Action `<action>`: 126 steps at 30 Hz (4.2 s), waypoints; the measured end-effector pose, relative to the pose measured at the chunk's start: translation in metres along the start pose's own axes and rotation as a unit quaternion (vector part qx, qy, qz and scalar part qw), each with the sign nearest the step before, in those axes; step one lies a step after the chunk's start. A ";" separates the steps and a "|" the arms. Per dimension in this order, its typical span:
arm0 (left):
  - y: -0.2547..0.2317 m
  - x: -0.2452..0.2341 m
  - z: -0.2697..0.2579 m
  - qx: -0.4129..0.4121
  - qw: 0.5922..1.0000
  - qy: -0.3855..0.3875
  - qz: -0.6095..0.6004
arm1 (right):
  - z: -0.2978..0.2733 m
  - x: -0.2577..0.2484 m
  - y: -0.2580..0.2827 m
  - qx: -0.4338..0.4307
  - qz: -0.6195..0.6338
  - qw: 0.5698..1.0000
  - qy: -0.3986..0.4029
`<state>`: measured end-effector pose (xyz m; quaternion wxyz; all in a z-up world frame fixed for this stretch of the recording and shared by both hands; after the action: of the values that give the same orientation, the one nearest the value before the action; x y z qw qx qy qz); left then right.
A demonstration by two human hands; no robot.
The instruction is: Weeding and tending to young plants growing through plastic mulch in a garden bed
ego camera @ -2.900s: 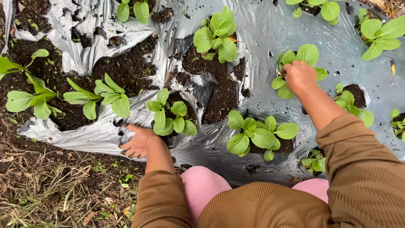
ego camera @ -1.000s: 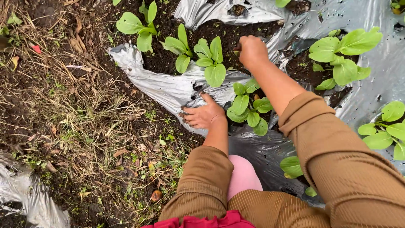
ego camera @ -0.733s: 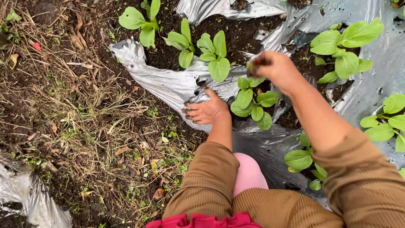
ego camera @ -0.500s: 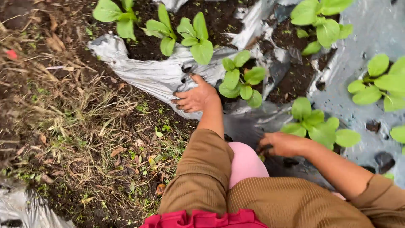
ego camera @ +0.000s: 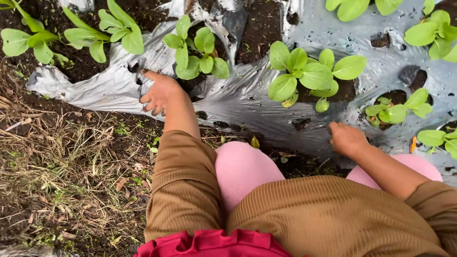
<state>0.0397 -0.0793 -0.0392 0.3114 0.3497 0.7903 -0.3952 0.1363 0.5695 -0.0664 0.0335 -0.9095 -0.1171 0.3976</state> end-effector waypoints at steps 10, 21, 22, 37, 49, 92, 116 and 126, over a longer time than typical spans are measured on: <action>0.047 -0.005 0.115 0.371 0.867 0.190 0.273 | 0.009 -0.034 0.022 -0.084 0.019 0.996 -0.029; 0.128 -0.261 -0.090 0.406 0.891 0.172 0.109 | 0.081 -0.022 0.034 -0.165 0.105 0.977 -0.089; 0.128 -0.276 -0.102 0.408 0.890 0.170 0.107 | 0.073 -0.030 0.032 -0.166 0.106 0.976 -0.092; 0.026 -0.077 -0.035 0.644 0.689 0.181 0.277 | -0.021 -0.157 0.138 -0.130 0.088 0.988 0.000; -0.015 0.014 -0.011 0.735 0.525 0.398 0.161 | 0.093 -0.253 0.309 0.001 -0.025 1.000 -0.007; 0.052 -0.233 0.490 -0.108 0.925 0.163 0.326 | 0.091 -0.674 0.562 -0.453 0.075 0.860 -0.223; 0.071 -0.217 0.510 -0.024 0.942 0.152 0.298 | 0.184 -0.418 0.837 -0.436 -0.095 0.837 -0.318; 0.077 -0.211 0.518 -0.058 0.943 0.162 0.283 | 0.105 -0.469 0.928 -0.424 -0.032 0.905 -0.030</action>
<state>0.3317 -0.5459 -0.1644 0.2982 0.5997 0.7199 -0.1821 -0.0759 -0.4471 0.0543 -0.3461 -0.8210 -0.3046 0.3366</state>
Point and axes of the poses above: each hand's wrist, its own z-axis towards the middle knuckle, its own x-axis out of the palm, y = z × x, the point moved 9 cm from there along z, towards the middle knuckle, and after that the axes turned 1 degree about x, right-handed, at the moved point
